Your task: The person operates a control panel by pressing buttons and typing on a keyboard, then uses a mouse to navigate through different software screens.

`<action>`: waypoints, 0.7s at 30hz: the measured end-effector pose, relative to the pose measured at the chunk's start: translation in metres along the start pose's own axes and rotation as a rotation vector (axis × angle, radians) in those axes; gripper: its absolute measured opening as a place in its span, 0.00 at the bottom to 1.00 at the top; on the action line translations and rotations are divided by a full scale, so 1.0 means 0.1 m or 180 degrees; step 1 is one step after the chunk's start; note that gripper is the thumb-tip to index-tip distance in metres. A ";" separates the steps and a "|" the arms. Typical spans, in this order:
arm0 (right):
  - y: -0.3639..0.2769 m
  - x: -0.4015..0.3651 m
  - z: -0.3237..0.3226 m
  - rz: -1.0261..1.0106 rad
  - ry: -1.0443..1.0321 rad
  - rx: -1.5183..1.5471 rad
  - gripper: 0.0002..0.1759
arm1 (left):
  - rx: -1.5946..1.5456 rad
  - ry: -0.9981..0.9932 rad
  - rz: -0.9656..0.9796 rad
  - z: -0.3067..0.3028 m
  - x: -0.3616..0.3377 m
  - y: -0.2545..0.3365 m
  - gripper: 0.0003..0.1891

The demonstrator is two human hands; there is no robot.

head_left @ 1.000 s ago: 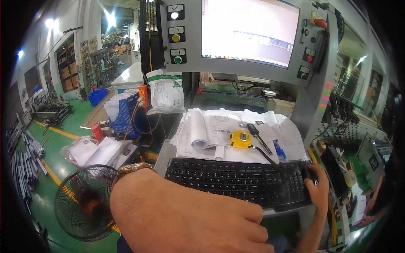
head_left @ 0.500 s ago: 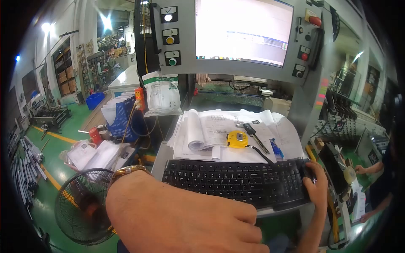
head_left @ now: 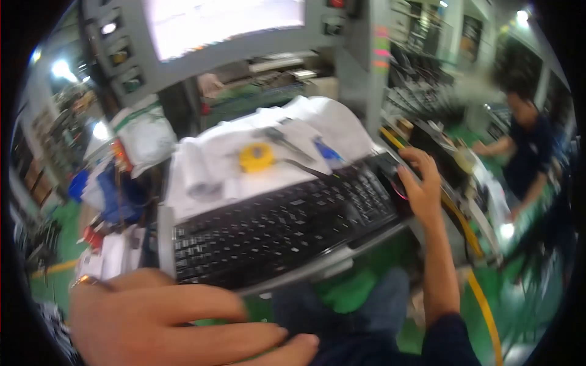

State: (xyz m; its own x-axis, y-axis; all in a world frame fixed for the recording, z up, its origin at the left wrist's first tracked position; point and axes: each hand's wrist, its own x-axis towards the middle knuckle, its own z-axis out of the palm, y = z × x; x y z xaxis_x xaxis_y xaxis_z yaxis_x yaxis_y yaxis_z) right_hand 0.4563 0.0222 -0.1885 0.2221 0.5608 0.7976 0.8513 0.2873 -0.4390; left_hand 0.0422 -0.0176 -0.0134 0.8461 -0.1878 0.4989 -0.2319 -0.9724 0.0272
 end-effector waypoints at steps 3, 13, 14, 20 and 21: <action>-0.14 -0.19 -0.10 0.0077 0.0188 0.0125 0.14 | -0.0139 -0.0566 -0.0529 -0.30 0.12 0.15 0.15; -0.61 -0.42 -0.09 -0.0312 -0.0468 0.0429 0.16 | -0.0368 -0.0656 0.0242 -0.34 0.02 0.08 0.07; -0.62 -0.40 -0.07 -0.0373 -0.0558 0.0376 0.16 | -0.0414 -0.0743 0.0520 -0.37 0.02 0.03 0.07; -0.65 -0.49 -0.12 -0.0530 -0.0515 0.0299 0.16 | -0.0133 -0.0846 0.2523 -0.42 0.17 -0.44 0.09; -0.63 -0.51 -0.11 -0.0520 -0.0581 0.0265 0.16 | -0.0114 -0.0804 0.2532 -0.41 0.15 -0.45 0.10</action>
State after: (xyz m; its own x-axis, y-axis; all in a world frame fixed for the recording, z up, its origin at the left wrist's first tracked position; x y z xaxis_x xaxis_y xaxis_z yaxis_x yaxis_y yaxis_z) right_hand 0.3970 -0.0336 -0.1974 -0.0111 0.6303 0.7763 0.8251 0.4443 -0.3490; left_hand 0.0458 0.0285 0.0281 0.5046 -0.8461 0.1717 -0.8171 -0.5322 -0.2215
